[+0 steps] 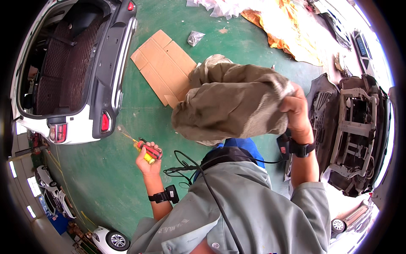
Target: The person detaches and reattaches plastic wheel arch trim on a white vehicle by hand and using a screwdriver.
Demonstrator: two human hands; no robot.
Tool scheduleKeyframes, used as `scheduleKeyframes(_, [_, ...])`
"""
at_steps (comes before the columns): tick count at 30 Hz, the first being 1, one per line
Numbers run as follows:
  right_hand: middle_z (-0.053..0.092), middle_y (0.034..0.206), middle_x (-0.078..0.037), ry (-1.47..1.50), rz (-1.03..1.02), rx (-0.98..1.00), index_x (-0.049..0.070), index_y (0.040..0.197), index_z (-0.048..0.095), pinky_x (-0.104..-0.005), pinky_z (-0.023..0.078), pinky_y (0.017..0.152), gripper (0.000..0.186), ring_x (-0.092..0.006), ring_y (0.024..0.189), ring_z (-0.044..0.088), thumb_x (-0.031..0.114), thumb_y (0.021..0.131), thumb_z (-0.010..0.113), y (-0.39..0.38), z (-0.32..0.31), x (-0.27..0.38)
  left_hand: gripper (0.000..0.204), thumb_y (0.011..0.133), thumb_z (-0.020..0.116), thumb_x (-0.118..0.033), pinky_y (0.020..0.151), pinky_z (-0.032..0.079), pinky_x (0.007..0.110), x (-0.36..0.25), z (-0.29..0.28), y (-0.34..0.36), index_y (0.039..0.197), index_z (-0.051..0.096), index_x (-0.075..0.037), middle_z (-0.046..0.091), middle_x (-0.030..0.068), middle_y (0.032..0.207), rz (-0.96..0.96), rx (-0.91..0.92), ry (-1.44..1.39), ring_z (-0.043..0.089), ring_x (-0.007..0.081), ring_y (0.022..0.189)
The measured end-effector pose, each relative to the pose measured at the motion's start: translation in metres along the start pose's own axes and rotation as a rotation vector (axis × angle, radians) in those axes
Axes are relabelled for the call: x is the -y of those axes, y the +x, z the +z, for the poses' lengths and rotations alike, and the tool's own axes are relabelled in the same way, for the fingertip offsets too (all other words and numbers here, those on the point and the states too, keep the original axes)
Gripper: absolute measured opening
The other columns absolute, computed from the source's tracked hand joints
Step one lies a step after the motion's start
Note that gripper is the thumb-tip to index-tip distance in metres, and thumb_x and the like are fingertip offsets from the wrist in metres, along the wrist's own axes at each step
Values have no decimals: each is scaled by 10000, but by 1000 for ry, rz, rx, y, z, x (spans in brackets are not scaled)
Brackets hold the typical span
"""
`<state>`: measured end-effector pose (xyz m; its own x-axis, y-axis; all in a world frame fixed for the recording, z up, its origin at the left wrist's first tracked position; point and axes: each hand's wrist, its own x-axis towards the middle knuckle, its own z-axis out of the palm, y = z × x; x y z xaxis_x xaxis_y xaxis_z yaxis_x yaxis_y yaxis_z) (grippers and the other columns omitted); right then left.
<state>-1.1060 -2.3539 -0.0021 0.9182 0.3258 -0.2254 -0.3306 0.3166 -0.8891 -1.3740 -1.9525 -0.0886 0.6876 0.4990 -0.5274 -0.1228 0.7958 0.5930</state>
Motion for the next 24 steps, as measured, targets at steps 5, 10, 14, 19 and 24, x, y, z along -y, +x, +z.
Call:
scheduleKeyframes(5, [641, 1110, -61, -285, -149, -275, -53, 1183, 604, -229, 393, 909, 559, -158, 957, 549, 47, 653, 460, -94, -121, 26, 234, 851, 646, -92, 814, 486, 386, -9, -58, -20, 1073, 575, -111, 589, 63, 936, 13, -96, -56, 556, 246, 903])
scheduleKeyframes(10, [533, 849, 16, -434, -367, -690, 57, 736, 558, -228, 368, 821, 98, -96, 809, 476, 15, 709, 474, -206, -225, 42, 193, 874, 633, -110, 815, 495, 386, 0, -69, -28, 1059, 580, -114, 600, 61, 928, 57, -128, -42, 580, 238, 903])
scheduleKeyframes(14, [541, 820, 17, -523, -365, -835, 72, 747, 580, -235, 380, 828, 125, -116, 766, 495, 43, 709, 464, -314, -358, 81, 160, 886, 621, -105, 818, 498, 389, 22, -57, -46, 1042, 583, -93, 607, 69, 938, -62, -91, -24, 587, 242, 918])
scheduleKeyframes(19, [653, 940, -58, -629, -531, -1251, -14, 934, 666, -311, 486, 804, 256, -172, 835, 600, 145, 825, 498, -389, -336, 144, 197, 886, 625, -110, 825, 505, 406, 72, -20, -39, 1078, 579, -113, 612, 69, 941, -136, -76, 53, 588, 243, 916])
scheduleKeyframes(24, [661, 948, -67, -924, -585, -1474, -10, 942, 673, -312, 485, 815, 256, -178, 851, 605, 151, 831, 508, -470, -365, 220, 205, 882, 644, -123, 784, 494, 398, 116, 24, -12, 1079, 589, -104, 615, 86, 955, -272, 66, 115, 585, 257, 914])
